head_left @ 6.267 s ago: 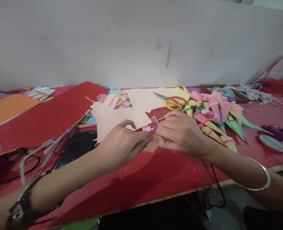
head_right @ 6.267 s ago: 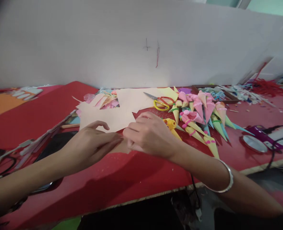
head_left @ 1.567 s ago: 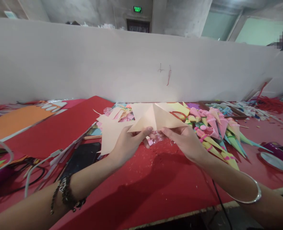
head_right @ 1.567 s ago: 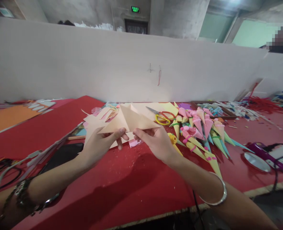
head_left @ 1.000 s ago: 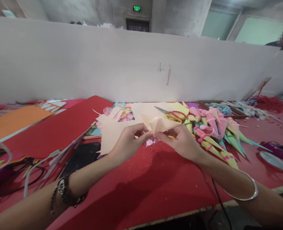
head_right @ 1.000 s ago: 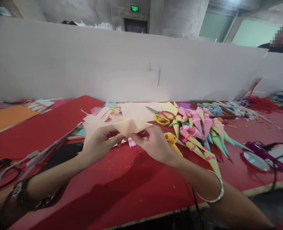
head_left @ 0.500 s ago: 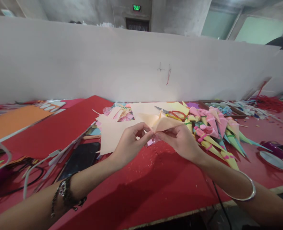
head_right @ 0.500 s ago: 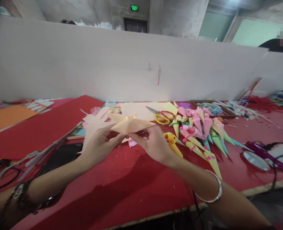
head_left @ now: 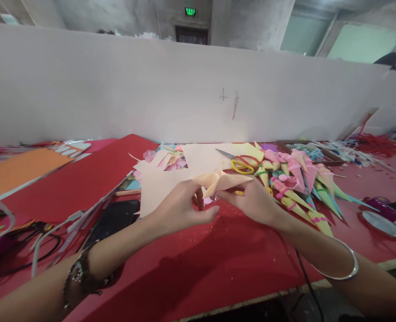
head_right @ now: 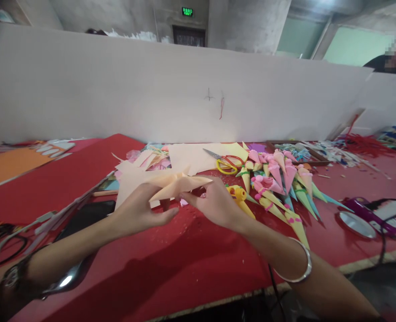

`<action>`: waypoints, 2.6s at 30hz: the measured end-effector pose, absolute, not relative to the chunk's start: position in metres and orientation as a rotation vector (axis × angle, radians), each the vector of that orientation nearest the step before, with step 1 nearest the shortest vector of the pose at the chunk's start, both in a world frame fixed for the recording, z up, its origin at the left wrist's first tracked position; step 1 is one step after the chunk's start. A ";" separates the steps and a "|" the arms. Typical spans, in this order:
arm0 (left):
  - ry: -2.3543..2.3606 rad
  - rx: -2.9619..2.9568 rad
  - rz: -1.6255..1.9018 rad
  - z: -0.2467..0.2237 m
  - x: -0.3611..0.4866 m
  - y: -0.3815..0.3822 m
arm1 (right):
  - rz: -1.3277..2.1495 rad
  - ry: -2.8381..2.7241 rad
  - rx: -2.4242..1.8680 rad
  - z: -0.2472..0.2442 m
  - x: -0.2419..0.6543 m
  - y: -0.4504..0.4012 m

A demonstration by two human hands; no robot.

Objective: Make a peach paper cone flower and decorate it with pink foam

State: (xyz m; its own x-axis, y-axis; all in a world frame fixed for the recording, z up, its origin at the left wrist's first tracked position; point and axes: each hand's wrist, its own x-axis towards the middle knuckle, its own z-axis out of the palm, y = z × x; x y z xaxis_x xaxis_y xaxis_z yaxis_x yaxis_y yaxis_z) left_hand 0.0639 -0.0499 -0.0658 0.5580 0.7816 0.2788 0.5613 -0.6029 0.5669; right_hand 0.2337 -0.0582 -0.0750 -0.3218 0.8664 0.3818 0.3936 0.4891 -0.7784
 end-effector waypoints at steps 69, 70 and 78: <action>1.088 2.257 0.636 -0.082 0.054 -0.056 | 0.743 -2.149 -1.009 -0.081 0.236 -0.062; 1.096 2.246 0.662 -0.081 0.054 -0.057 | 0.706 -2.129 -1.006 -0.080 0.236 -0.063; 1.129 2.133 0.798 -0.076 0.054 -0.063 | 0.577 -1.993 -1.019 -0.081 0.230 -0.066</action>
State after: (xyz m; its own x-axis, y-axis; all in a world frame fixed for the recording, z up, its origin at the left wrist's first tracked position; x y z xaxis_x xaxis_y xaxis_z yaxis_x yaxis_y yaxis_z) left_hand 0.0540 -0.0627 -0.0758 0.4598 0.8576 0.2305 0.5032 -0.4655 0.7281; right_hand 0.2303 -0.0661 -0.0810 -0.3492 0.8206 0.4524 0.4524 0.5704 -0.6856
